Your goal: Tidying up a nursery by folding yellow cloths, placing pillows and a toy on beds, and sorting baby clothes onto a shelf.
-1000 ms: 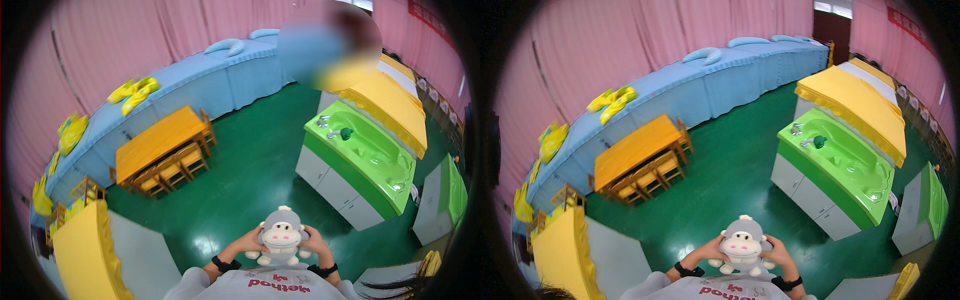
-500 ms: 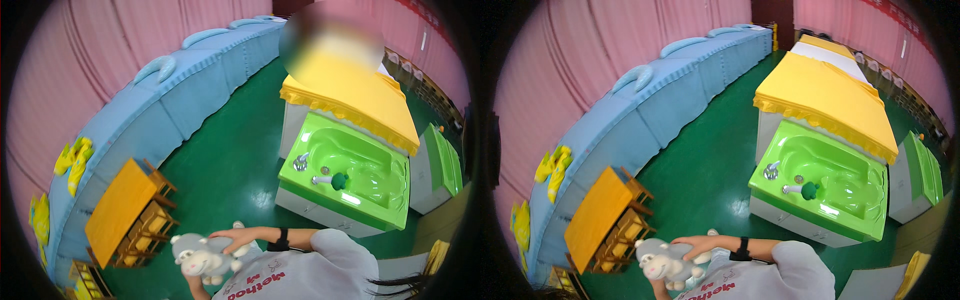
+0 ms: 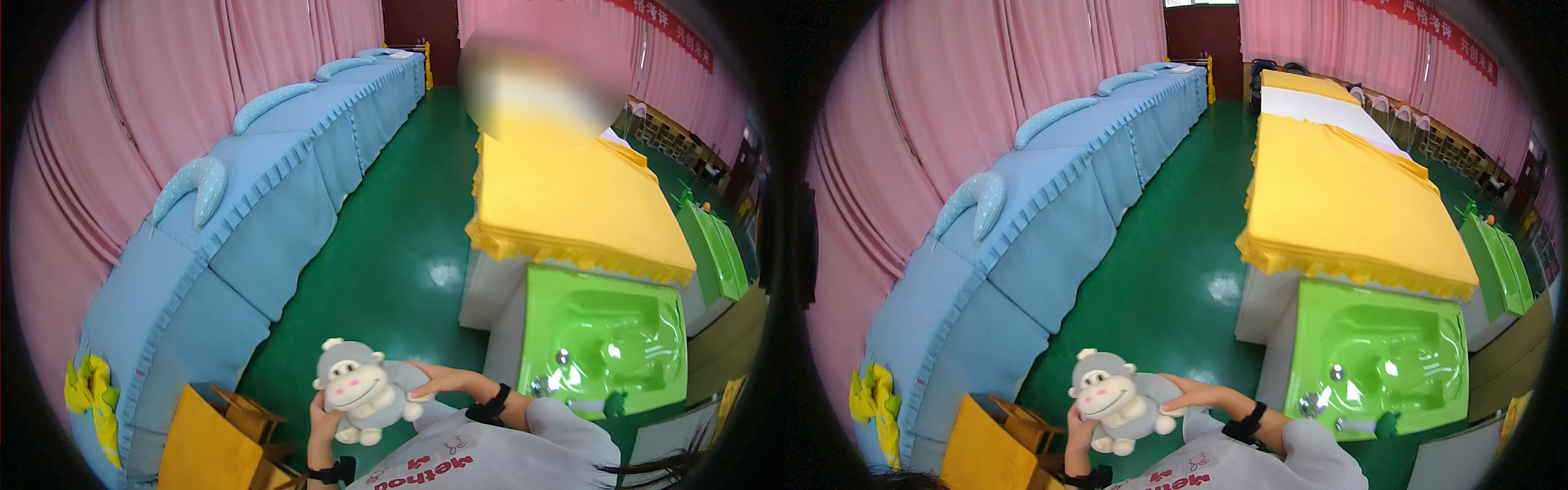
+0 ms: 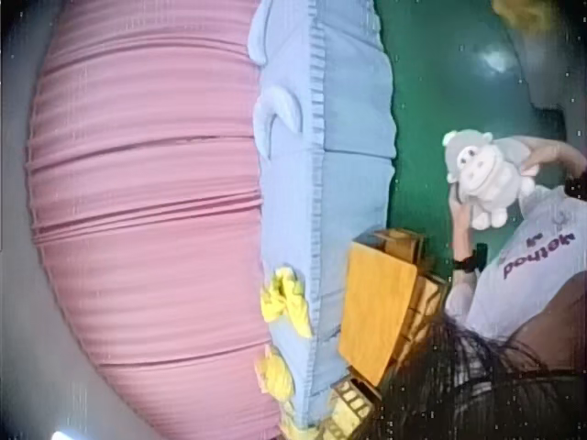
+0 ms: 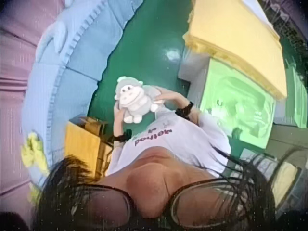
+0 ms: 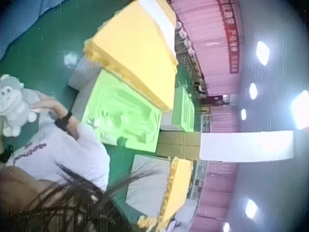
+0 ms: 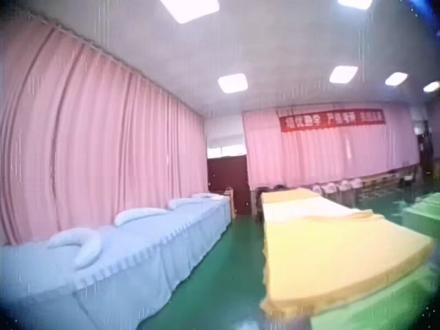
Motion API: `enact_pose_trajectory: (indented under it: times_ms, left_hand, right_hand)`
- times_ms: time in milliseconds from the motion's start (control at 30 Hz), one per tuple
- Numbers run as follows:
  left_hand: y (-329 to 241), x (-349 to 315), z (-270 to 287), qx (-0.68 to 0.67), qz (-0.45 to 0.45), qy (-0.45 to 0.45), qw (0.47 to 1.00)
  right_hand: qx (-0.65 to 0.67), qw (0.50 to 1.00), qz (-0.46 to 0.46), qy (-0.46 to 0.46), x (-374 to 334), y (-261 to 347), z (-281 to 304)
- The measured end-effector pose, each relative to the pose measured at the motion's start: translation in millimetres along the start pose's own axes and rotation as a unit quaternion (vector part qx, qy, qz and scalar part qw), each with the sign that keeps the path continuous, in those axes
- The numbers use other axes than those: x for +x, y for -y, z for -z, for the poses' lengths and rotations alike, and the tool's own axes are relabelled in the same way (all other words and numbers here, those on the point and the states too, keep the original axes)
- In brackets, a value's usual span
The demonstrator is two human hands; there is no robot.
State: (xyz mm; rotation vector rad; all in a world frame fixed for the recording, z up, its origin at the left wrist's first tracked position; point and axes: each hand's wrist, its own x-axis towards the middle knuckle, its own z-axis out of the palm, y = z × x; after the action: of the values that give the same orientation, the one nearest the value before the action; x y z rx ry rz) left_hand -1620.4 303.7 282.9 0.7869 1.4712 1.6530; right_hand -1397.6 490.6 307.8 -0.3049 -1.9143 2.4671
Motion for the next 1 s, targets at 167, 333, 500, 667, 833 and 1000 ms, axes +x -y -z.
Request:
enact_pose_trajectory:
  times_ms: [167, 333, 500, 667, 833, 1000]
  left_hand:
    - [6, 155, -23, 0.029, 0.04, 0.018, 0.999]
    - [-1, 273, 10, -0.03, 0.053, -0.035, 0.998]
    - [-1, 384, 71, -0.073, 0.037, -0.095, 0.992]
    - [-24, 535, 111, 0.069, 0.105, -0.029, 0.992]
    - [-39, 726, 123, 0.134, -0.026, 0.034, 0.99]
    - [-54, 914, 81, 0.151, -0.019, 0.123, 0.981]
  right_hand:
    - [-0.061, 0.988, -0.035, -0.137, 97, 30, 121]
    - [-0.181, 0.971, -0.035, -0.151, 228, 83, 207]
    - [-0.301, 0.95, -0.029, -0.072, 371, 123, 273]
    - [-0.342, 0.937, 0.057, -0.038, 492, 157, 358]
    - [-0.312, 0.942, -0.015, -0.119, 568, 221, 457]
    - [-0.181, 0.944, 0.016, -0.274, 596, 238, 570]
